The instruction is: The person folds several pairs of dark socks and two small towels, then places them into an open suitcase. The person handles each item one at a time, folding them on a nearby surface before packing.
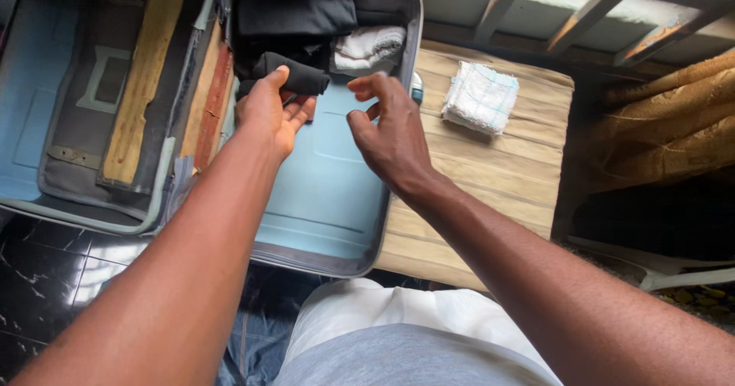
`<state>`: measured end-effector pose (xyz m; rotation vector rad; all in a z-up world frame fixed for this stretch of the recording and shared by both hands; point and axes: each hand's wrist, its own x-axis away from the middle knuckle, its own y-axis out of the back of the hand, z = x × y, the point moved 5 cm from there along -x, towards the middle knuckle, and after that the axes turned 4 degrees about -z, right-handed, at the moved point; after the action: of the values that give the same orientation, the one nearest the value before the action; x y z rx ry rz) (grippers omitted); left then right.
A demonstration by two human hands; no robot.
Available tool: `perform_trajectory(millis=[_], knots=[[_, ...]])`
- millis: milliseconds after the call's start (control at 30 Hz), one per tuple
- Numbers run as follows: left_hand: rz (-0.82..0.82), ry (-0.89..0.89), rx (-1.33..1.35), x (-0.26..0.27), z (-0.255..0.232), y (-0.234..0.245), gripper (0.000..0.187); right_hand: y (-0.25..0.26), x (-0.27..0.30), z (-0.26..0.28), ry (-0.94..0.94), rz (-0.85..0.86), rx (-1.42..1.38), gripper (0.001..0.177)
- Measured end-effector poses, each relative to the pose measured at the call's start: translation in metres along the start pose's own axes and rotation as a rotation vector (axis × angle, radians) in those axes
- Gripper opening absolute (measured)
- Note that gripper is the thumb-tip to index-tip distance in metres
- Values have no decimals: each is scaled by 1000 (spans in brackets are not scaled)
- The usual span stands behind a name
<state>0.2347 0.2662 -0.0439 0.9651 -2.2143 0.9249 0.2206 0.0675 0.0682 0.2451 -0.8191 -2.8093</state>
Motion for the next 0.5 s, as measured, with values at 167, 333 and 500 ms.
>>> perform_trajectory(millis=[167, 333, 500], knots=[[-24, 62, 18, -37, -10, 19, 36, -38, -15, 8, -81, 121, -3, 40], [-73, 86, -17, -60, -7, 29, 32, -67, -28, -1, -135, 188, 46, 37], [-120, 82, -35, -87, -8, 33, 30, -86, -29, -10, -160, 242, 92, 35]])
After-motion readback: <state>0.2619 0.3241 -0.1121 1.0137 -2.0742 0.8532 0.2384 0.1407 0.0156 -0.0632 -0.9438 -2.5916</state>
